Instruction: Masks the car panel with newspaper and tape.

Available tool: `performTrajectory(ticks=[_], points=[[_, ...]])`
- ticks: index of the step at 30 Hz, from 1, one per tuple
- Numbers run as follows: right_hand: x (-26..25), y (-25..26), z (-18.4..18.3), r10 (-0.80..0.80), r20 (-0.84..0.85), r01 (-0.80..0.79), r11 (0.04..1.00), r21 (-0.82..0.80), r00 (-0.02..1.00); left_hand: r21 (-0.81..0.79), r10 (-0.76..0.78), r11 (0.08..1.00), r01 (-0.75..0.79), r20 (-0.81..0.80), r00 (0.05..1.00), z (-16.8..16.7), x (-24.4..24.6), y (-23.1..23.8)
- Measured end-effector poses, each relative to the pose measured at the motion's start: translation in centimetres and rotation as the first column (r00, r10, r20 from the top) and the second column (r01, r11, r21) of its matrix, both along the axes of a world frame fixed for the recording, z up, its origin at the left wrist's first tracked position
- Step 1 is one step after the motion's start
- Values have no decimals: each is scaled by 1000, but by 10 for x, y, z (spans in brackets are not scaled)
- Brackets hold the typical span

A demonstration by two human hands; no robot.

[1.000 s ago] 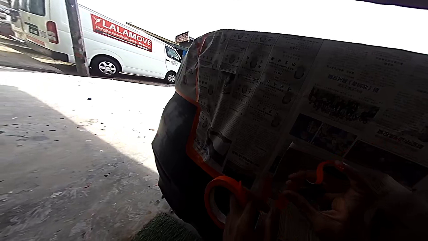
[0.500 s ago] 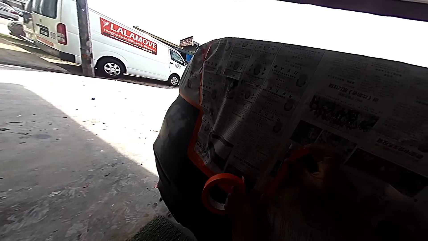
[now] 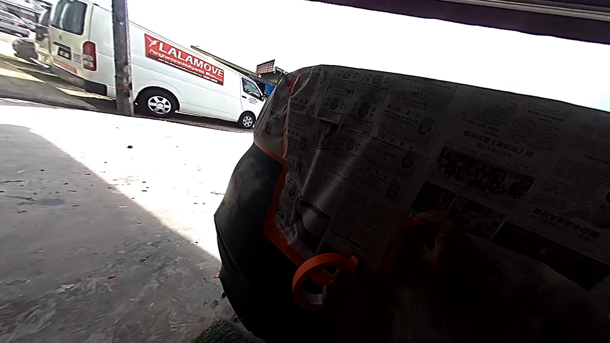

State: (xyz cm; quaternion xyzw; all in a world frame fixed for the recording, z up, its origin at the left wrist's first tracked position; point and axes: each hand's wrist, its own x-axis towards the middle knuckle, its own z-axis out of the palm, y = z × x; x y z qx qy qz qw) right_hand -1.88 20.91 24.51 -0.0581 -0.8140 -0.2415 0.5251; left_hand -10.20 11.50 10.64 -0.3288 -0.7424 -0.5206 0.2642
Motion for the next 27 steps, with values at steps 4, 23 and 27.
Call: performTrajectory(ticks=[4,23,27], points=[[-1,3,1,-10,-6,10,1000,24,1000,-19,17,1000,-17,2,1000,2,1,0],[-12,-7,40,-279,-90,284,957,52,956,-49,-114,993,109,-123,986,-8,-5,-8],[-10,-2,30,-271,-75,278,953,119,960,-62,-96,994,87,-150,984,-25,-10,-21]])
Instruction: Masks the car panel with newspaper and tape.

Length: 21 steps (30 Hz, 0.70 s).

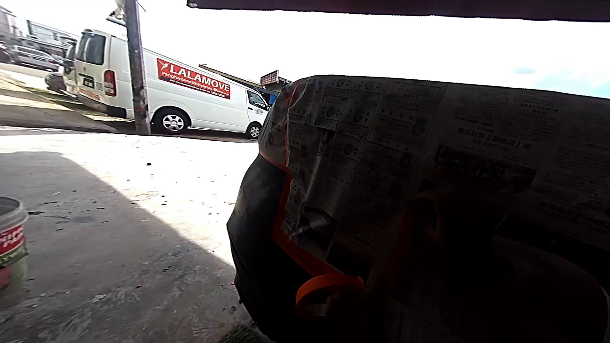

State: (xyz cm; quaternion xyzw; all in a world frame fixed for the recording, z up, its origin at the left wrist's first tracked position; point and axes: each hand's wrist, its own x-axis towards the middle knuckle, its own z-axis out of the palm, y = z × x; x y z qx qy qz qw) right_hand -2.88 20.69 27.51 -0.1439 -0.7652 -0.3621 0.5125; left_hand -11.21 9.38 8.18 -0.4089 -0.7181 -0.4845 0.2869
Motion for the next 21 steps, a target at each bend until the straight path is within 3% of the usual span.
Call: performTrajectory(ticks=[5,8,11,15,21], points=[[5,-15,-12,52,4,-52,997,51,999,31,1,1000,-2,47,999,-26,-33,-25],[-2,-37,-49,108,122,-97,991,-87,987,92,-5,996,0,49,999,-33,-66,-32],[-18,-56,-94,112,311,-47,977,-208,944,73,-15,997,15,0,1000,-31,-90,-35],[-34,-66,-127,4,397,66,985,-162,918,70,-13,997,17,-61,998,-30,-109,-36],[-39,-66,-130,-95,409,166,976,-142,908,67,-10,998,16,-86,996,-31,-116,-35]])
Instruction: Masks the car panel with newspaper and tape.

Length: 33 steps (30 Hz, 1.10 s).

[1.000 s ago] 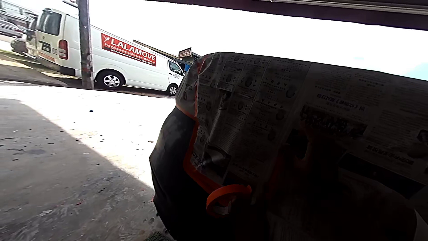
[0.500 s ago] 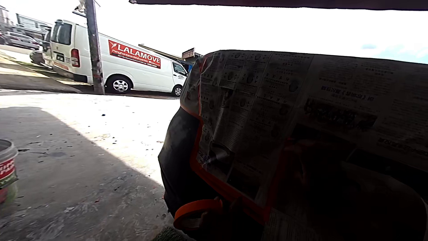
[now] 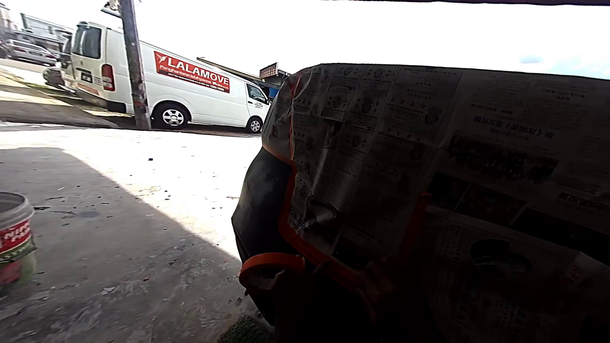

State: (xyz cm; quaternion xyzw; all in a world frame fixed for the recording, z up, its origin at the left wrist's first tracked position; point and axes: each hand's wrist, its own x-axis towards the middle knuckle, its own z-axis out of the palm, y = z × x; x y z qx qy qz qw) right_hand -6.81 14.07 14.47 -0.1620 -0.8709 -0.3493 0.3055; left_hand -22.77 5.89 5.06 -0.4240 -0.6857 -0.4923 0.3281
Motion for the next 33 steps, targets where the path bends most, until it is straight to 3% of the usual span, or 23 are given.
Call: performTrajectory(ticks=[5,11,19,22,27,33], points=[[-2,-2,-3,-13,27,10,991,133,1000,-4,-6,1000,6,-22,1000,-2,-1,3],[0,7,-2,73,133,-82,994,68,988,-33,-51,998,48,-82,995,-6,-10,6],[-4,2,-1,34,189,-54,993,100,981,-76,-36,997,25,-147,988,-5,-12,5],[0,-4,-3,25,192,-25,1000,-3,981,-112,-49,993,26,-209,977,0,-10,4],[14,-20,-8,12,134,32,947,-319,991,-190,-152,976,101,-274,950,8,4,0],[13,-32,-13,-40,61,62,910,-411,997,-114,-10,993,-24,-281,960,-6,-40,4]])
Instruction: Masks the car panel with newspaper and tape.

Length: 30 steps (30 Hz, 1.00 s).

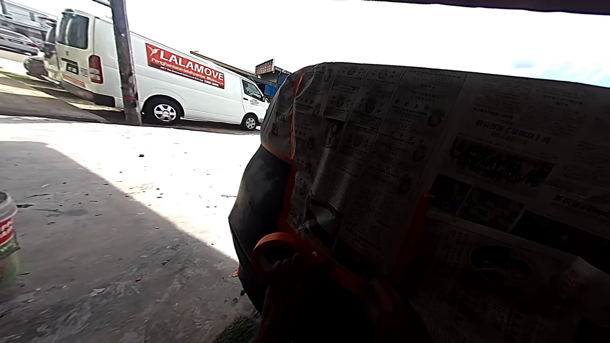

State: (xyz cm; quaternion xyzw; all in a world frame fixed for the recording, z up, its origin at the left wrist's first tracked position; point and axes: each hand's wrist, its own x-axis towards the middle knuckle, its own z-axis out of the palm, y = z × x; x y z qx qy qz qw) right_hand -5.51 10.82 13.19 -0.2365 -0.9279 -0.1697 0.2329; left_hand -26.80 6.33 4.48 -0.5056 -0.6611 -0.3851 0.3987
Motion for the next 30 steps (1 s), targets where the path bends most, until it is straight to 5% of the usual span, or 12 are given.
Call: performTrajectory(ticks=[5,9,17,22,30], points=[[-2,-1,0,-21,-18,20,1000,-24,1000,34,126,991,-129,77,989,0,-28,3],[-2,0,-3,-22,-43,21,1000,-23,999,60,187,979,-196,136,973,2,-3,8],[18,-3,-21,96,-213,-111,992,-57,972,-32,-4,999,8,116,993,8,43,-5],[114,2,-21,-104,-299,91,994,-57,949,-39,-97,994,106,185,978,3,38,-7],[294,66,39,-335,-614,472,879,70,715,-53,-131,989,140,142,981,6,43,-12]])
